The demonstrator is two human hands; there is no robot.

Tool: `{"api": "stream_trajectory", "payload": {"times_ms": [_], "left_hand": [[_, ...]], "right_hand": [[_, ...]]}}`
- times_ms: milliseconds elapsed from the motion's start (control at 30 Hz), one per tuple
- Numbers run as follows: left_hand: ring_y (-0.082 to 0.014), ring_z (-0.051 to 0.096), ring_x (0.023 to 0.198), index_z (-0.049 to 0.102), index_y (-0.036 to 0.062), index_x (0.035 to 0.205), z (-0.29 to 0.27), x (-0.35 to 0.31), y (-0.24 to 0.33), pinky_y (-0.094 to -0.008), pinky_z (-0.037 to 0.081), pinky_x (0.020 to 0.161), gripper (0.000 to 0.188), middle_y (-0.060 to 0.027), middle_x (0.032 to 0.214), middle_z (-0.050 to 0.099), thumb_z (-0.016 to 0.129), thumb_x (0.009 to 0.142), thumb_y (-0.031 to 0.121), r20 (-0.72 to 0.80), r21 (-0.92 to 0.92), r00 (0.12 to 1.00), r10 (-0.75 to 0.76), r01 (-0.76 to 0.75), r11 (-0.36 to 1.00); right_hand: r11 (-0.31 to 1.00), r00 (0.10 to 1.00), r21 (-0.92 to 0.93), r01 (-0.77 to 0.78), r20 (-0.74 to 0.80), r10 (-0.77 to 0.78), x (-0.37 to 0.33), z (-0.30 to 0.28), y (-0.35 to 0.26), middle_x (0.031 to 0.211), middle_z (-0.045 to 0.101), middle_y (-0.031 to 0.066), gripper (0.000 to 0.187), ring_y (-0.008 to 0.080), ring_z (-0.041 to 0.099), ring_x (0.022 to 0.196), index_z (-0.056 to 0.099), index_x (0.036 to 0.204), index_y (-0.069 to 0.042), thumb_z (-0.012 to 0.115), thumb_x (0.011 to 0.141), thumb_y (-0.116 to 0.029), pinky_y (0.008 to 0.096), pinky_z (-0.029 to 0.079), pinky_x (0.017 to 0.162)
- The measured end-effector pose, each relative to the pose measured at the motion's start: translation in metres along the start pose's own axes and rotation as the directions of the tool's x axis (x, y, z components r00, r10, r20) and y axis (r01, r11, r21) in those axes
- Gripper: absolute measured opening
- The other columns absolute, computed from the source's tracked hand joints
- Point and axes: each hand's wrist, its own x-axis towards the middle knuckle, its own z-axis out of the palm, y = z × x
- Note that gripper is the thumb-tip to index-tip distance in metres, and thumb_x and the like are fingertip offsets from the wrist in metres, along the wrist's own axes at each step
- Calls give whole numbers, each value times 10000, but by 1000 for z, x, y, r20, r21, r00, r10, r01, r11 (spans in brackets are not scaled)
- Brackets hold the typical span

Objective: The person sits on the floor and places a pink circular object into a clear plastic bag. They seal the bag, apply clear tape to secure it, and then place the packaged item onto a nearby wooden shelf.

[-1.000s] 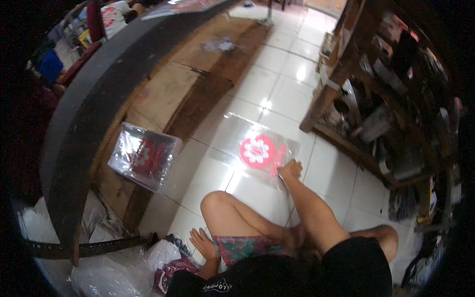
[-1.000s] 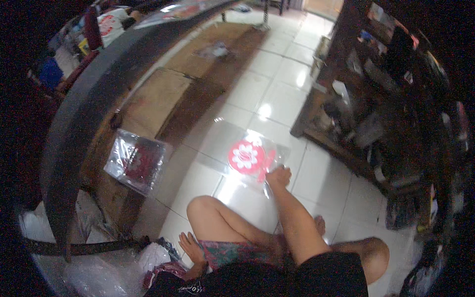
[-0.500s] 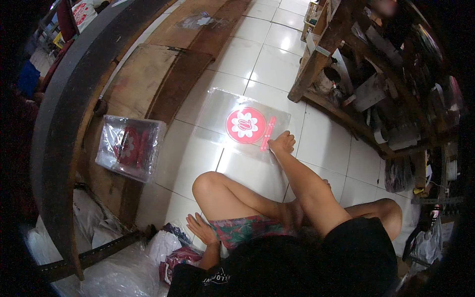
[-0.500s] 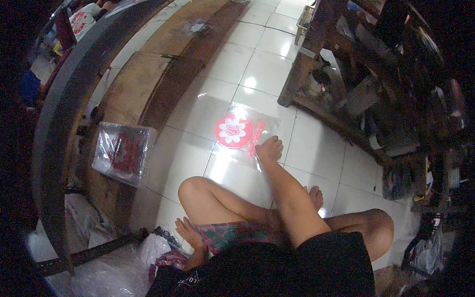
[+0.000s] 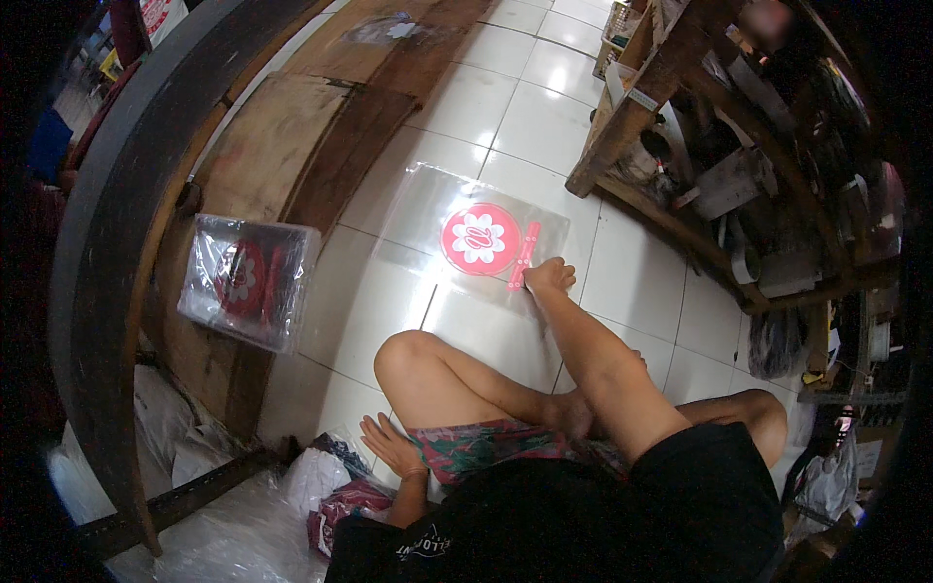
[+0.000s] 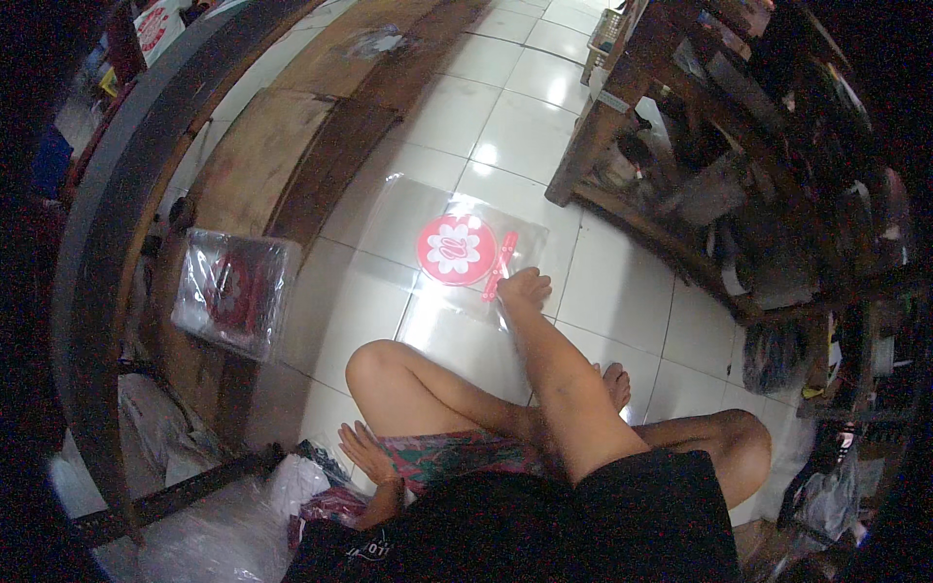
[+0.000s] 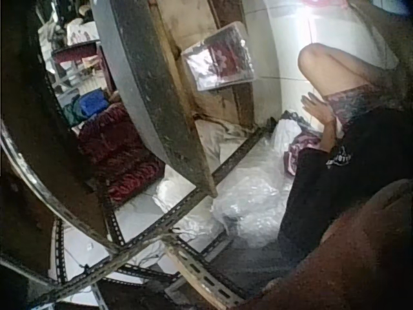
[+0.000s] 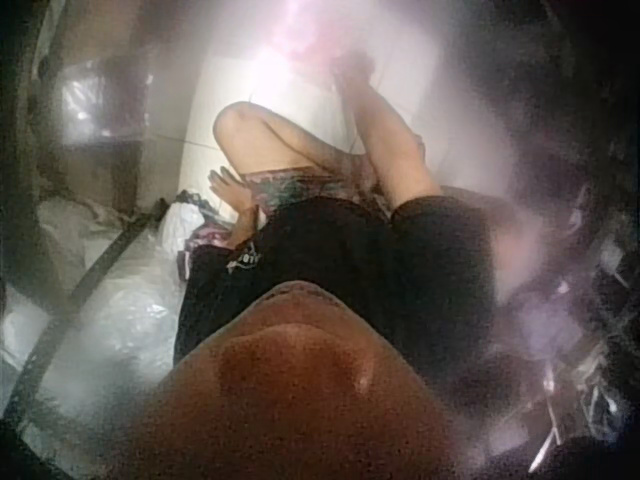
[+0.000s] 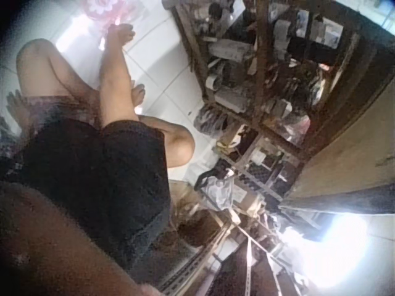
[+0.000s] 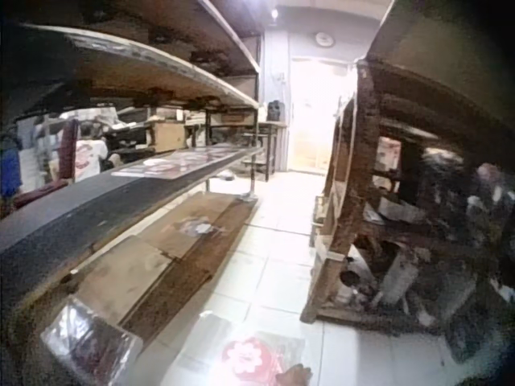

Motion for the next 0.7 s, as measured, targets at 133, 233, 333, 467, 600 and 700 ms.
{"api": "stream_trajectory", "payload": {"times_ms": [133, 233, 333, 467, 600, 700], "left_hand": [[-378, 242, 1448, 399, 68, 1398, 2, 1, -2, -554, 156, 1192, 506, -205, 1524, 311, 499, 903, 24, 17, -25, 1000, -13, 14, 1000], [-376, 240, 1448, 405, 66, 1395, -1, 3, 2, -553, 157, 1192, 508, -203, 1523, 313, 500, 898, 19, 31, -22, 999, -41, 42, 999], [-376, 237, 1449, 416, 61, 1387, -7, 5, 6, -554, 159, 1189, 503, -205, 1523, 313, 508, 893, 22, 36, -27, 998, -53, 54, 998], [-382, 237, 1447, 434, 49, 1374, -14, 3, 5, -554, 163, 1185, 497, -207, 1523, 313, 525, 885, 43, 24, -74, 999, -36, 38, 997], [-385, 241, 1445, 446, 38, 1362, -6, 3, 1, -553, 170, 1181, 477, -212, 1520, 317, 524, 894, 86, 34, -25, 999, -28, 29, 999], [-386, 245, 1442, 451, 32, 1354, -7, 3, 3, -552, 176, 1178, 467, -215, 1514, 325, 525, 902, 122, 40, -1, 998, -41, 41, 999]], "right_hand": [[998, 997, 63, 24, -81, -19, 12, 17, 2, 1261, 465, 224, 782, 383, 498, 1205, 346, 1294, 40, 808, 731, -243, 453, 479, 1000], [982, 996, 182, 44, -84, -29, 20, 28, 6, 1225, 523, 274, 788, 403, 566, 1142, 315, 1287, 57, 800, 725, -208, 442, 492, 979], [938, 999, 344, 40, -24, -34, 23, 32, 9, 1179, 587, 294, 771, 411, 613, 1098, 337, 1291, 51, 792, 717, -191, 441, 497, 965], [852, 991, 510, 120, -17, -130, 24, 32, 18, 1155, 623, 273, 694, 405, 626, 1087, 433, 1276, 24, 783, 715, -187, 451, 487, 967], [723, 971, 662, 198, -32, -236, 59, 41, 37, 1050, 660, 194, 472, 296, 670, 906, 549, 1183, 3, 732, 768, -129, 389, 538, 809], [645, 921, 708, 289, -21, -390, 72, 29, 38, 931, 643, 126, 296, 210, 656, 759, 521, 1108, -15, 648, 843, -44, 326, 532, 648]]}}
